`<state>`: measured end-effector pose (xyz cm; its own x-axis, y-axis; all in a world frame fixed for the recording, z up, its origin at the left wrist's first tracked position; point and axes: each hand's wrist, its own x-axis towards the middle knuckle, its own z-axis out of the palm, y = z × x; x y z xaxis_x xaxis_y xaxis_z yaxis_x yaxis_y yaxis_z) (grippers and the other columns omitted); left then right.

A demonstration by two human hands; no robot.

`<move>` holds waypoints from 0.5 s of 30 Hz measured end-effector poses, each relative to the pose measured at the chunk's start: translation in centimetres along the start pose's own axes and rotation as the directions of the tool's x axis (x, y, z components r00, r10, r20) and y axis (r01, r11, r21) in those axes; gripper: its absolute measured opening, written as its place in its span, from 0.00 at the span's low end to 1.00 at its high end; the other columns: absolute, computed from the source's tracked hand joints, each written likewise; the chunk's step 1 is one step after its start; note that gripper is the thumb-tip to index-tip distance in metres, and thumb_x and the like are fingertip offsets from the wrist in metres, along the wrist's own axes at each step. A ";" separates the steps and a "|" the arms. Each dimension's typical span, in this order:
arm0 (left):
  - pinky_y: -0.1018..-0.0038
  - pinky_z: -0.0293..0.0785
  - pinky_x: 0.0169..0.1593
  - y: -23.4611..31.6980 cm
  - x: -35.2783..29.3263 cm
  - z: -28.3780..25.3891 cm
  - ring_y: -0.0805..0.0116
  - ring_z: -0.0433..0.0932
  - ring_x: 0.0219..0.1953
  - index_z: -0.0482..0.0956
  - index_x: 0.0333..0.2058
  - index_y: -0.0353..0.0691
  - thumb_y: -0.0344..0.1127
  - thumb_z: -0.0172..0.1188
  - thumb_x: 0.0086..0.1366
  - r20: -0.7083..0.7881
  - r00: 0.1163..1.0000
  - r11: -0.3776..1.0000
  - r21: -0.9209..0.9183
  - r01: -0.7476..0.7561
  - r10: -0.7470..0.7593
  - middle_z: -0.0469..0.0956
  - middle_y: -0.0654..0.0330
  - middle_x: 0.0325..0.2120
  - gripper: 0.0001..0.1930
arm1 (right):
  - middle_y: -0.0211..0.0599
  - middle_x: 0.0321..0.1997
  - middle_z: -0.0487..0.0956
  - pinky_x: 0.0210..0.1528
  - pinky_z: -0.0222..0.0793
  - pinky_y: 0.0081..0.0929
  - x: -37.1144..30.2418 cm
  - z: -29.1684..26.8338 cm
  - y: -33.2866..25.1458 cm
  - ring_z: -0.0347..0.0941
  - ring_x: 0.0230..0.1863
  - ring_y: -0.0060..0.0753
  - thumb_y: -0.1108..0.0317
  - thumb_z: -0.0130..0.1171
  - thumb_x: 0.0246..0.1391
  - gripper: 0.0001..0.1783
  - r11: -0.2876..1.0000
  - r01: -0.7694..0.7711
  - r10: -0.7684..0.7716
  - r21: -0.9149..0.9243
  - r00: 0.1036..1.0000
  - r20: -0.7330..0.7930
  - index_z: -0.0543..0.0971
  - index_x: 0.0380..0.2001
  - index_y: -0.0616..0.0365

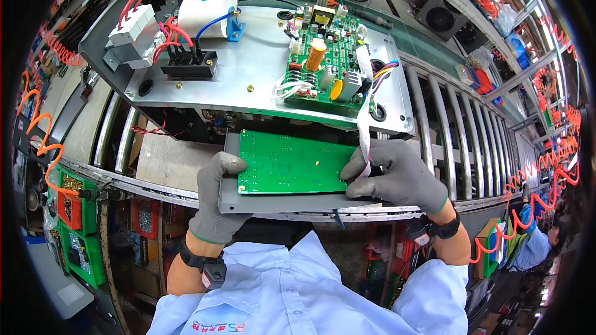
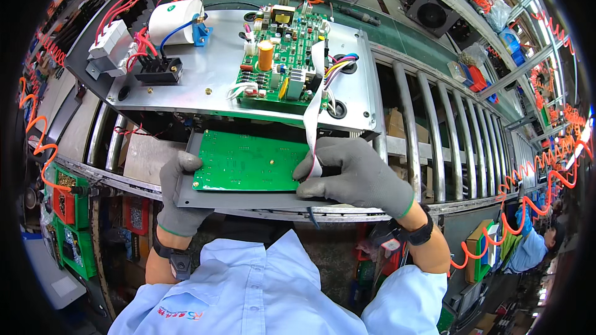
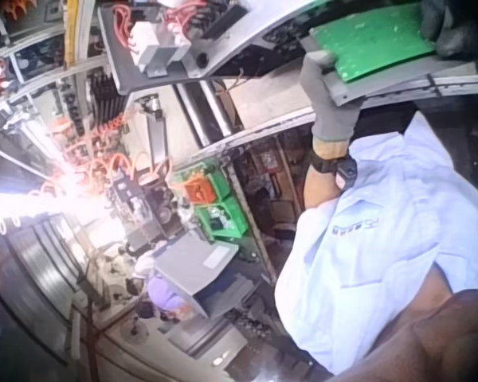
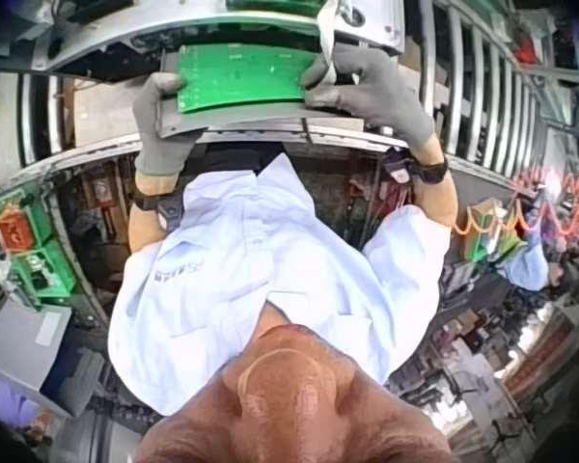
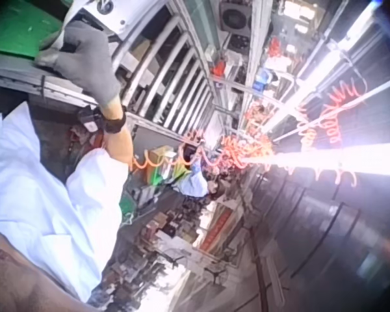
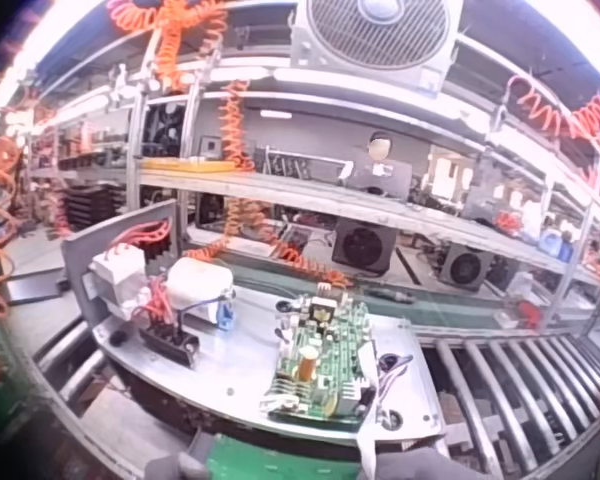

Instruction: Assembling internal components and the front panel of a MIG welding machine on an industrial production line.

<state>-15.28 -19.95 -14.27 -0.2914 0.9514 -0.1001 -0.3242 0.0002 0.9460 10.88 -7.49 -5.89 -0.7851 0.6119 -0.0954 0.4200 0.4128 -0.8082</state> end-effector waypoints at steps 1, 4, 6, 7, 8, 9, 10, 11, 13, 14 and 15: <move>0.73 0.82 0.42 0.2 0.1 0.0 0.72 0.81 0.36 0.73 0.37 0.36 0.31 0.52 0.64 0.035 0.993 0.993 0.042 -0.110 0.109 0.78 0.59 0.34 0.06 | 0.34 0.34 0.81 0.42 0.71 0.24 0.0 0.0 -0.1 0.78 0.36 0.26 0.67 0.72 0.46 0.14 0.999 0.017 -0.017 0.040 1.000 0.004 0.85 0.37 0.61; 0.72 0.82 0.43 0.5 0.6 0.1 0.70 0.82 0.37 0.73 0.37 0.37 0.34 0.53 0.63 0.036 0.955 0.846 -0.455 0.278 -0.294 0.78 0.58 0.35 0.08 | 0.35 0.33 0.81 0.40 0.70 0.24 0.0 -0.1 -0.3 0.77 0.35 0.28 0.69 0.71 0.45 0.11 0.997 0.054 -0.052 0.048 0.998 -0.045 0.86 0.34 0.59; 0.72 0.82 0.44 0.8 0.4 0.2 0.70 0.82 0.38 0.74 0.39 0.37 0.35 0.53 0.63 0.174 0.905 0.667 -0.625 0.406 -0.389 0.78 0.57 0.37 0.10 | 0.35 0.32 0.80 0.38 0.70 0.25 -0.1 0.0 -0.5 0.77 0.34 0.26 0.70 0.70 0.46 0.09 0.999 0.032 -0.029 0.017 0.993 -0.114 0.86 0.32 0.59; 0.72 0.82 0.44 0.7 0.5 0.4 0.70 0.82 0.38 0.74 0.39 0.37 0.35 0.53 0.63 0.118 0.886 0.675 -0.606 0.422 -0.448 0.78 0.57 0.37 0.10 | 0.35 0.29 0.79 0.35 0.68 0.24 0.0 0.0 -0.5 0.76 0.32 0.25 0.71 0.70 0.46 0.08 0.996 0.087 -0.087 -0.005 0.985 -0.147 0.86 0.31 0.60; 0.72 0.83 0.44 0.6 0.5 0.7 0.69 0.82 0.39 0.74 0.41 0.36 0.36 0.52 0.63 0.022 0.929 0.798 -0.505 0.329 -0.369 0.79 0.56 0.38 0.12 | 0.35 0.29 0.79 0.35 0.68 0.24 0.0 0.0 -0.5 0.76 0.32 0.25 0.71 0.70 0.46 0.08 0.995 0.100 -0.096 0.021 0.985 -0.140 0.86 0.31 0.60; 0.71 0.83 0.45 0.6 0.5 0.7 0.68 0.82 0.39 0.74 0.42 0.36 0.36 0.51 0.62 -0.057 0.941 0.879 -0.379 0.289 -0.334 0.79 0.56 0.39 0.13 | 0.35 0.28 0.79 0.34 0.68 0.24 0.0 0.1 -0.5 0.75 0.31 0.25 0.71 0.70 0.46 0.07 0.996 0.085 -0.078 0.037 0.985 -0.155 0.86 0.31 0.60; 0.71 0.83 0.45 0.5 0.5 0.8 0.68 0.82 0.39 0.75 0.43 0.36 0.37 0.51 0.62 -0.065 0.961 0.893 -0.390 0.225 -0.270 0.79 0.55 0.40 0.14 | 0.35 0.27 0.79 0.33 0.68 0.23 0.0 0.1 -0.5 0.75 0.30 0.25 0.72 0.70 0.45 0.07 0.997 0.067 -0.062 0.024 0.983 -0.170 0.86 0.30 0.60; 0.71 0.83 0.46 0.6 0.5 0.6 0.68 0.82 0.39 0.74 0.44 0.36 0.37 0.50 0.62 0.033 0.936 0.790 -0.526 0.314 -0.351 0.79 0.55 0.40 0.15 | 0.34 0.27 0.79 0.32 0.67 0.23 0.0 0.3 -0.4 0.74 0.29 0.25 0.72 0.70 0.45 0.06 0.997 0.069 -0.063 0.025 0.981 -0.184 0.85 0.29 0.61; 0.70 0.83 0.46 0.5 0.5 0.3 0.67 0.82 0.40 0.74 0.45 0.35 0.37 0.49 0.62 0.138 0.902 0.655 -0.644 0.396 -0.410 0.79 0.54 0.40 0.16 | 0.34 0.28 0.80 0.33 0.67 0.23 -0.2 0.6 -0.3 0.74 0.29 0.25 0.72 0.70 0.45 0.06 0.994 0.081 -0.063 0.080 0.978 -0.197 0.85 0.29 0.61; 0.70 0.83 0.46 0.3 0.5 0.1 0.67 0.82 0.40 0.74 0.45 0.35 0.37 0.49 0.63 0.120 0.922 0.726 -0.582 0.366 -0.369 0.79 0.55 0.40 0.16 | 0.34 0.29 0.80 0.33 0.68 0.23 -0.2 0.8 -0.3 0.74 0.29 0.24 0.72 0.70 0.45 0.06 0.991 0.091 -0.069 0.094 0.973 -0.220 0.85 0.29 0.61; 0.70 0.83 0.46 0.1 0.5 0.0 0.68 0.82 0.40 0.74 0.45 0.35 0.37 0.49 0.63 0.120 0.941 0.800 -0.498 0.333 -0.317 0.79 0.55 0.39 0.15 | 0.34 0.29 0.81 0.34 0.68 0.24 -0.1 0.9 -0.2 0.75 0.30 0.24 0.72 0.70 0.46 0.05 0.991 0.118 -0.101 0.059 0.967 -0.235 0.85 0.29 0.60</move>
<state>-15.50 -19.46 -14.22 -0.0631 0.9322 -0.3565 -0.8051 0.1636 0.5702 10.49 -8.26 -6.27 -0.6948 0.7081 0.1259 0.2969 0.4419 -0.8465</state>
